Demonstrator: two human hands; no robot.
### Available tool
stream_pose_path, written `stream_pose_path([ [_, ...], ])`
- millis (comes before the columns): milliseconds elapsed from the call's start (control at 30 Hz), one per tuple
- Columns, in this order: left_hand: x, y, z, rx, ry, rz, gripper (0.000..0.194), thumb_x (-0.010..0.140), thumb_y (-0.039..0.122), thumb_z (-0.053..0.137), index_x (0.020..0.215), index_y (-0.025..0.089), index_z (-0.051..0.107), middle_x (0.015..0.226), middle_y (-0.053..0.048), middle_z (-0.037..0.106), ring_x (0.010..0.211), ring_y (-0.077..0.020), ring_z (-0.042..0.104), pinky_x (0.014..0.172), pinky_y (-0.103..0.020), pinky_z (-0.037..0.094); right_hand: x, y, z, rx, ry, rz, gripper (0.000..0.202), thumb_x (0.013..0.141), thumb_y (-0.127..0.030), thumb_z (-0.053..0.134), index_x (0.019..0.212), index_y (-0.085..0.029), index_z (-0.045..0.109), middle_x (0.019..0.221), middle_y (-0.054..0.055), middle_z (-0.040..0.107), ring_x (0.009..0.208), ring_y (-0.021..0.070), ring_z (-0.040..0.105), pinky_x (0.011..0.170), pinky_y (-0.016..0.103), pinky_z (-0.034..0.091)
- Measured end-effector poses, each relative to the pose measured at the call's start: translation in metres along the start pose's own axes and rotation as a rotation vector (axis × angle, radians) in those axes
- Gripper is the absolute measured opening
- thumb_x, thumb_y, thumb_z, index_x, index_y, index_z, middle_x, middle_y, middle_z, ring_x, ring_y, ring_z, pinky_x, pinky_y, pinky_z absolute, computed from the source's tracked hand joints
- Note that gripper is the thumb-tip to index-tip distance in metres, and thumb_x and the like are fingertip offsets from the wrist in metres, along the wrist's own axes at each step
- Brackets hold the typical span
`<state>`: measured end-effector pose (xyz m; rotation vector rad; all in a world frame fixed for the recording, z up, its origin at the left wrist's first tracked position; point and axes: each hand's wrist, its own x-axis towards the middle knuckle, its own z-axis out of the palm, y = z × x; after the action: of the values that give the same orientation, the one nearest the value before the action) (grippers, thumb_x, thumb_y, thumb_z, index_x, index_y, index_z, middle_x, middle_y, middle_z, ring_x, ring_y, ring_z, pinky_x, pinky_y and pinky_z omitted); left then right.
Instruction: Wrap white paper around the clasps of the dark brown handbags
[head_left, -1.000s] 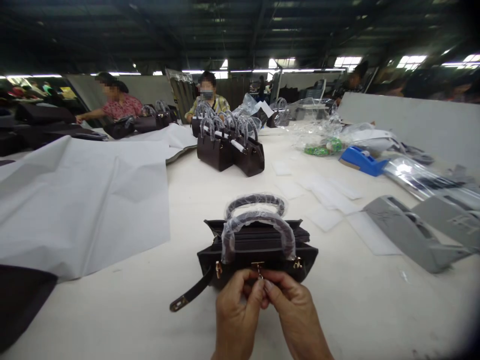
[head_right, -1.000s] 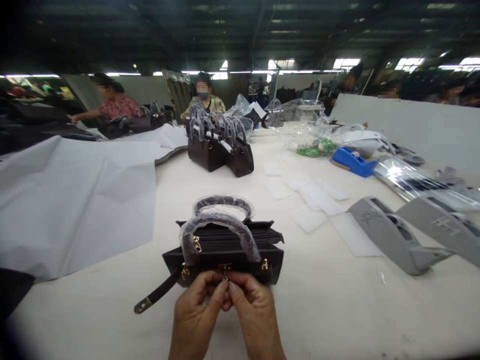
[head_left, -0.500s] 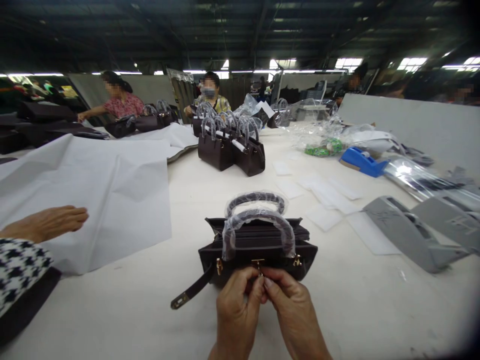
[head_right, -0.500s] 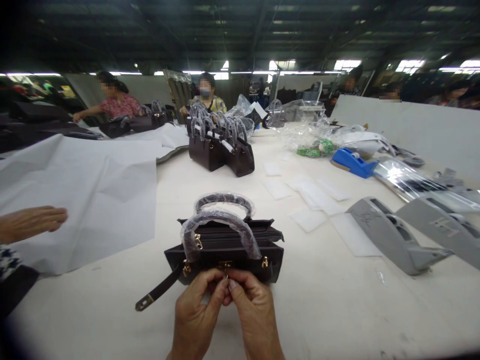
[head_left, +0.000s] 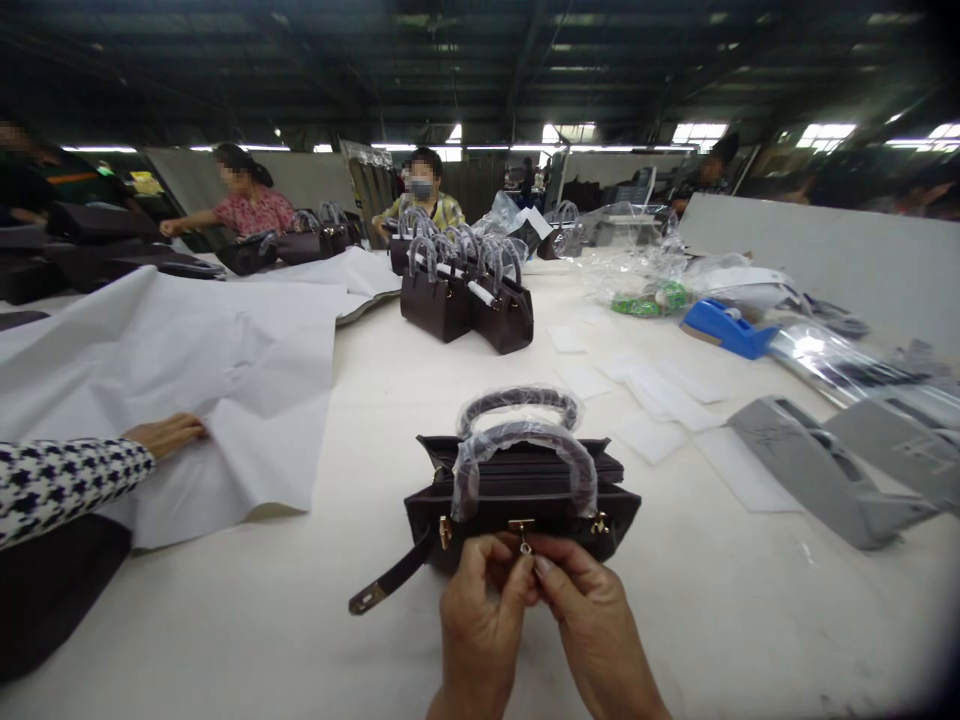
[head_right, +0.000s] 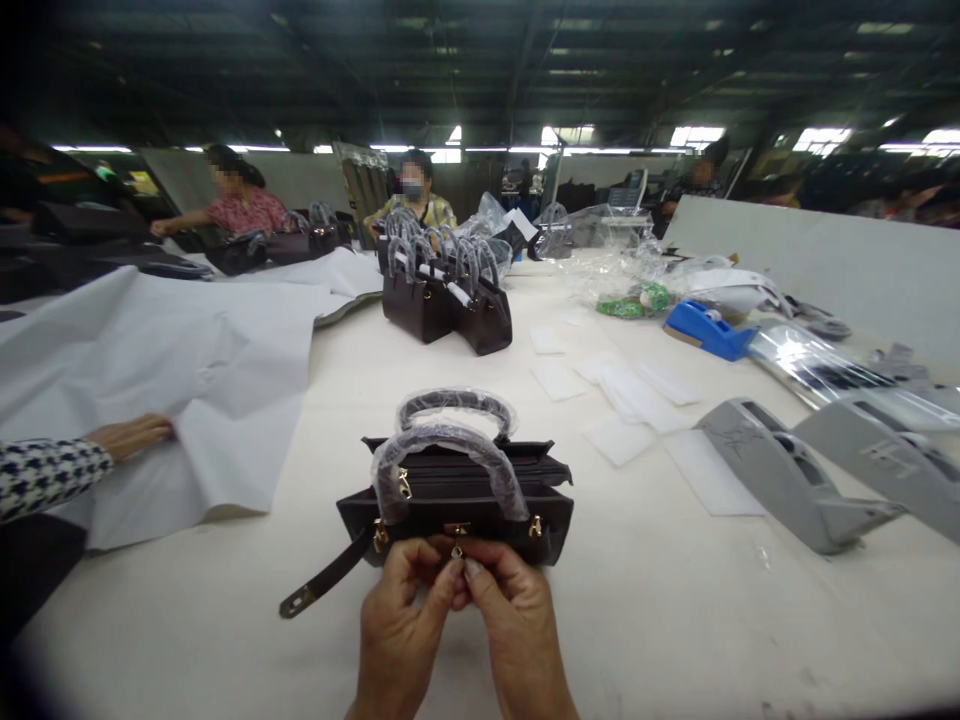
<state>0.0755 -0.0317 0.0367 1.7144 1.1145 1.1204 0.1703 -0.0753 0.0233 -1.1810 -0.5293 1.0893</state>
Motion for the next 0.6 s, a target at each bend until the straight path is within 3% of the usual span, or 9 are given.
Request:
stream_pose_path([
  [100, 0.0, 0.002, -0.003, 0.003, -0.034, 0.03, 0.015, 0.078, 0.026, 0.054, 0.091, 0.02, 0.058, 0.078, -0.001, 0.064, 0.06, -0.0108, 0.059, 0.058, -0.02, 0.048, 0.0, 0.001, 0.0, 0.039, -0.016, -0.007, 0.022, 0.074, -0.033, 0.063, 0.091, -0.019, 0.065, 0.075, 0.002, 0.064, 0.062, 0.011, 0.052, 0.061, 0.024, 0.045],
  [367, 0.014, 0.004, -0.019, 0.112, -0.189, 0.26, 0.013, 0.081, 0.018, 0.049, 0.085, 0.02, 0.061, 0.073, -0.001, 0.064, 0.066, -0.0113, 0.06, 0.062, -0.018, 0.045, 0.002, -0.003, 0.002, 0.017, -0.032, -0.017, 0.021, 0.075, -0.032, 0.062, 0.089, -0.017, 0.065, 0.07, 0.001, 0.063, 0.062, 0.0109, 0.055, 0.061, 0.024, 0.045],
  [600, 0.025, 0.012, -0.025, 0.229, -0.339, 0.237, 0.014, 0.083, 0.02, 0.046, 0.076, 0.019, 0.058, 0.069, 0.0, 0.062, 0.063, -0.0107, 0.058, 0.061, -0.019, 0.043, 0.004, -0.007, 0.0, -0.101, -0.029, -0.061, 0.02, 0.077, -0.032, 0.06, 0.086, -0.015, 0.065, 0.068, 0.002, 0.063, 0.061, 0.012, 0.056, 0.061, 0.025, 0.046],
])
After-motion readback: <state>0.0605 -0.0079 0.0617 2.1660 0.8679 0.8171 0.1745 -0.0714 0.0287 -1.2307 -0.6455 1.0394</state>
